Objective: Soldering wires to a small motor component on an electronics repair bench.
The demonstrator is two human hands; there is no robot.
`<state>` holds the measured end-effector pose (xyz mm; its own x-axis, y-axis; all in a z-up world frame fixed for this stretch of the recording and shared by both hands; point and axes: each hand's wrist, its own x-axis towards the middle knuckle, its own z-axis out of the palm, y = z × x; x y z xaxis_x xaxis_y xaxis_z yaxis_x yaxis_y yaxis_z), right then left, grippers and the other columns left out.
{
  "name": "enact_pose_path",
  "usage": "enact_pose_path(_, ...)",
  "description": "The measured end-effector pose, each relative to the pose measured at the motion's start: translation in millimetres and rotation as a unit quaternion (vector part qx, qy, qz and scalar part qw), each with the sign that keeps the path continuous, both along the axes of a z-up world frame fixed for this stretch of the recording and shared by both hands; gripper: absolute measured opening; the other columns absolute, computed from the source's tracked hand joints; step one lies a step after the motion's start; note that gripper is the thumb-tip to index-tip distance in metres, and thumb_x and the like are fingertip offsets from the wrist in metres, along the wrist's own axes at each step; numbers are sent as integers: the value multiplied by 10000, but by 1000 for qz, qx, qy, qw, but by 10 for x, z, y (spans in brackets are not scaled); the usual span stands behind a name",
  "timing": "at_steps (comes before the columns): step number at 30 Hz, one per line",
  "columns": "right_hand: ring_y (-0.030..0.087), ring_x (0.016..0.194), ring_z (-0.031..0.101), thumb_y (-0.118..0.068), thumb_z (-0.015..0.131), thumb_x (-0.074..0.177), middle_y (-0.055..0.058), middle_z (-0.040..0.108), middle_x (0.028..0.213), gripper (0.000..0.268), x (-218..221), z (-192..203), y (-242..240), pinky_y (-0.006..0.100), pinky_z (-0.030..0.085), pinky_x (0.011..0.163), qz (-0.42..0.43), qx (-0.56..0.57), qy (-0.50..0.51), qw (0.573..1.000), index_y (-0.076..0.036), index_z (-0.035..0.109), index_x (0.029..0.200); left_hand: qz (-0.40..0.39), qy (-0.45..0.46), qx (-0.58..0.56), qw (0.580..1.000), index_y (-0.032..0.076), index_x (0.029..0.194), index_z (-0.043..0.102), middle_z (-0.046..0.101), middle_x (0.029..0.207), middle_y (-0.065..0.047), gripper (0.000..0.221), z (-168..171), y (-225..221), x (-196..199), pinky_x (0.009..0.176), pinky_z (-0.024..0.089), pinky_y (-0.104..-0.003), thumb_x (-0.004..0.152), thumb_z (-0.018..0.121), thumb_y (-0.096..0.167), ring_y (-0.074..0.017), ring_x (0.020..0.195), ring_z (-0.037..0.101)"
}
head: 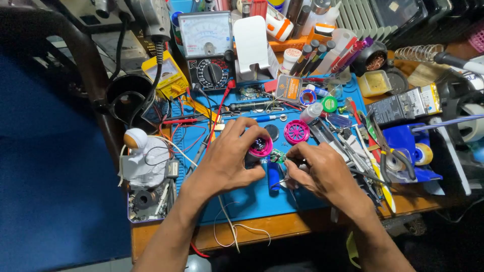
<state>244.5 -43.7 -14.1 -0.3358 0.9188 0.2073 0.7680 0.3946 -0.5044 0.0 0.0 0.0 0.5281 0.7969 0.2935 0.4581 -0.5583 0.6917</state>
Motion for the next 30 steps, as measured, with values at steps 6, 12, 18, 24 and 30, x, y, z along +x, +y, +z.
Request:
enact_pose_path(6,255,675,730,-224,723,945,39,772,735,83,23,26,41,345,500,672,18,2,-10,1000,-148,706,976,-19,21,-55,998,120,1337,559,529,1049,-145,703,-41,9,-45,766,568,-551,676,791,182,-426,946,639)
enact_pose_path(12,236,676,721,-219,721,956,36,778,758,84,-27,171,41,326,474,692,17,10,-3,1000,-139,728,981,-14,23,-47,999,38,1326,578,563,1046,-170,726,-45,51,-116,858,546,-536,720,900,274,-442,999,639)
enact_pose_path(18,210,725,723,-246,731,954,12,769,775,95,-5,107,40,319,440,696,23,48,1,999,-156,733,983,12,66,-20,998,118,1275,609,575,1051,-118,647,-110,35,-113,791,554,-533,727,874,339,-405,1002,617)
enact_pose_path(24,206,730,725,-239,727,952,10,772,775,85,10,76,57,311,440,699,24,47,6,999,-164,753,983,14,105,-7,994,131,1270,638,525,1018,-106,599,-17,9,-52,751,558,-516,720,845,247,-391,975,591)
enact_pose_path(30,205,734,721,-217,721,950,0,756,770,73,13,30,55,315,435,708,40,85,22,995,-160,734,993,3,48,132,990,164,1228,703,543,1240,-99,536,-28,-14,35,977,341,-467,771,845,406,-374,1266,427)
